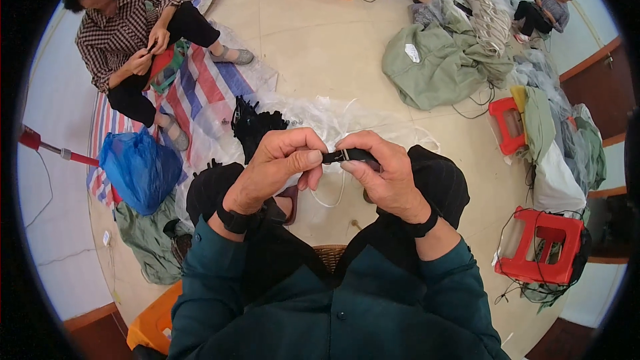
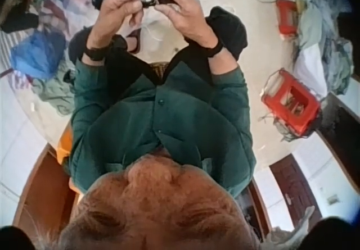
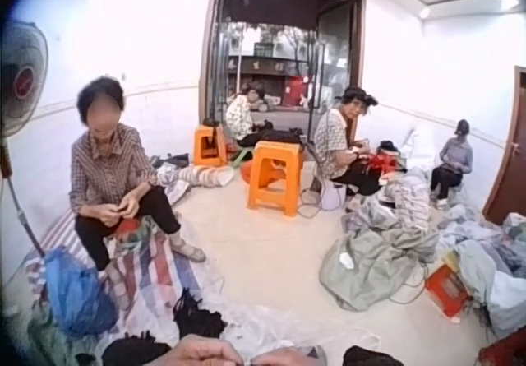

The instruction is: Assembling small black plastic buckle and strap components by hand.

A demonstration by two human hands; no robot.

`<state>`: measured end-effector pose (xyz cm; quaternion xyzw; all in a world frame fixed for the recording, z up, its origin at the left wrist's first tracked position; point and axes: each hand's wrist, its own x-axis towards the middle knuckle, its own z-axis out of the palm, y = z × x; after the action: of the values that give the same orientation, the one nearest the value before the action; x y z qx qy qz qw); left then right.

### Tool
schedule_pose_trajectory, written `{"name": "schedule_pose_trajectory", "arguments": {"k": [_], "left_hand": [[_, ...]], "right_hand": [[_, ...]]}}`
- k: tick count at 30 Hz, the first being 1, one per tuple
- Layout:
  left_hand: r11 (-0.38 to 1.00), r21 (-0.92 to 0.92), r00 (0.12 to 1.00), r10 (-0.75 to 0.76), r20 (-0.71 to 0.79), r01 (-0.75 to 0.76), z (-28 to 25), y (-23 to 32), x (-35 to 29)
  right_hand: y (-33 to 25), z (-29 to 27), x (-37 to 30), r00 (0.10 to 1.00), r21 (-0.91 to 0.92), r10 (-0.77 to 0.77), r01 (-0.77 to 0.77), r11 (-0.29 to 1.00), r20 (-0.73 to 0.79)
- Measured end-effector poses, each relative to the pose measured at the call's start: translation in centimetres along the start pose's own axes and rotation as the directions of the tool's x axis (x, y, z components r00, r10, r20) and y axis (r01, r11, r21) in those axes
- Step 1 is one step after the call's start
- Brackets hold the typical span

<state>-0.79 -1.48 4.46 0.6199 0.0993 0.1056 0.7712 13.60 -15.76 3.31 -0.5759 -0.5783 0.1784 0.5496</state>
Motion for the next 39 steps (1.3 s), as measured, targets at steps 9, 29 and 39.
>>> {"name": "schedule_pose_trajectory", "arguments": {"k": [9,29,39], "left_hand": [[0.998,-0.058,1.000,-0.013,0.027,0.014,-0.1,0.4,-0.2],[1.000,-0.024,1.000,0.006,0.004,-0.006,-0.1,-0.1,-0.6],[0.997,-0.023,0.996,-0.078,-0.035,0.077,0.2,0.4,-0.6]], "right_hand": [[0.3,0.9,0.2,0.957,0.513,0.282,-0.273,0.814,0.062],[0.8,0.6,1.0,0.870,-0.328,-0.489,0.444,0.834,-0.064],[0.3,0.4,1.1,0.918,-0.315,-0.396,0.366,0.876,-0.035]]}}
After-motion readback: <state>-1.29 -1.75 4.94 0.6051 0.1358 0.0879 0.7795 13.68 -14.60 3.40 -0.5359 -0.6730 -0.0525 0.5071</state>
